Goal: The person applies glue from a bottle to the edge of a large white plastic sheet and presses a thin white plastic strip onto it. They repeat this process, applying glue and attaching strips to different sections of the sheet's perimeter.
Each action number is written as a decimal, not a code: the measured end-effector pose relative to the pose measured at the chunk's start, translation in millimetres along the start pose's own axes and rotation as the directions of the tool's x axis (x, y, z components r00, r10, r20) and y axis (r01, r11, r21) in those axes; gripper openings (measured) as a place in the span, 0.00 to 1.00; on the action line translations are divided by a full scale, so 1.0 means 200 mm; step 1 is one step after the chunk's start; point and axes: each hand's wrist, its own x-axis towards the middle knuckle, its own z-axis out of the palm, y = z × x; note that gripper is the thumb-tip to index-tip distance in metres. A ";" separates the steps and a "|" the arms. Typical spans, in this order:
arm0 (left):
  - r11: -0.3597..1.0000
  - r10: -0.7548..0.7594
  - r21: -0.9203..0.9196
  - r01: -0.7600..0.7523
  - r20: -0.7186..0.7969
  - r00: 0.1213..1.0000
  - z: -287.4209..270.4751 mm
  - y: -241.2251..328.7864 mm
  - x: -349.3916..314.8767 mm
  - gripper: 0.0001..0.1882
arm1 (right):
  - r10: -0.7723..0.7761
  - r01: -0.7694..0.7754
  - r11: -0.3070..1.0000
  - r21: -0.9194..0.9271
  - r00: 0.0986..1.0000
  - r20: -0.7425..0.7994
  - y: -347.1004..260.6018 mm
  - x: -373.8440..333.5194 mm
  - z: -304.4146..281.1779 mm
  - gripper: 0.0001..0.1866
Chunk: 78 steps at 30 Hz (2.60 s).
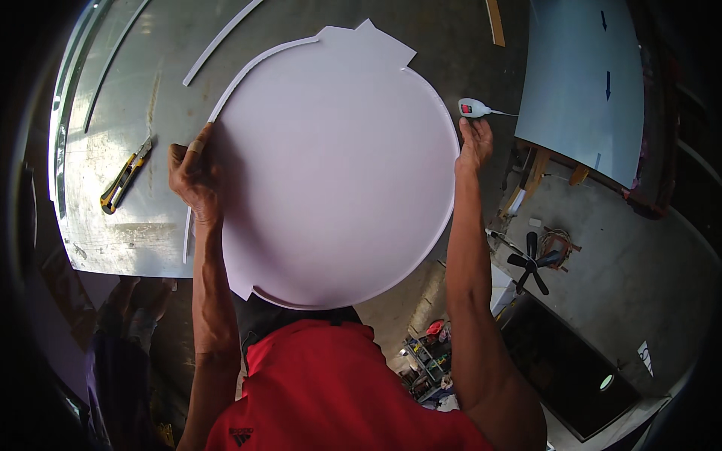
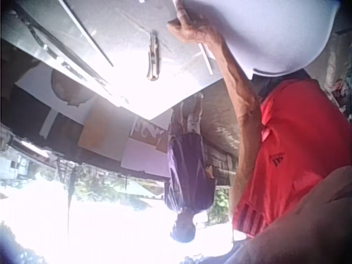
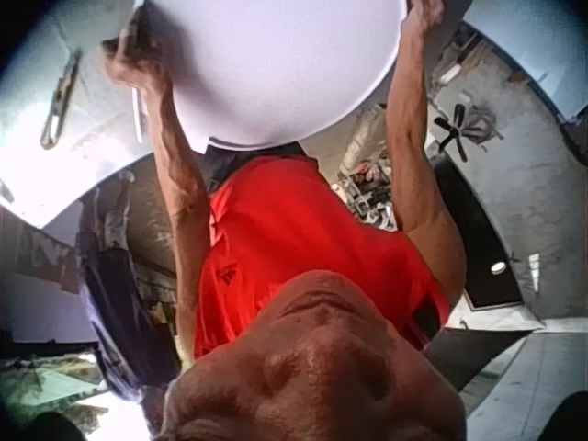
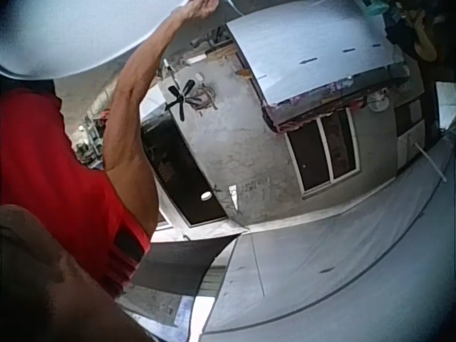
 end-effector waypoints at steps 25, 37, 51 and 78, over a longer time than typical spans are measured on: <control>0.986 0.099 0.136 -0.091 -0.056 0.993 -0.01 -0.01 0.01 0.15 | -0.419 0.758 0.652 0.017 0.342 0.841 -0.64 -0.74 0.67 0.17; 0.989 0.058 0.138 -0.050 -0.061 0.996 0.00 -0.02 0.00 0.24 | -0.566 0.895 0.415 0.161 0.115 0.817 -0.65 -0.74 0.87 0.18; 0.989 0.047 0.142 -0.040 -0.045 0.998 0.01 -0.02 0.00 0.25 | -0.591 0.912 0.369 0.182 0.079 0.803 -0.69 -0.75 0.89 0.19; 0.993 0.027 0.113 -0.023 -0.039 0.999 0.01 -0.01 0.00 0.21 | -0.626 0.932 0.332 0.144 0.103 0.773 -0.68 -0.73 0.89 0.18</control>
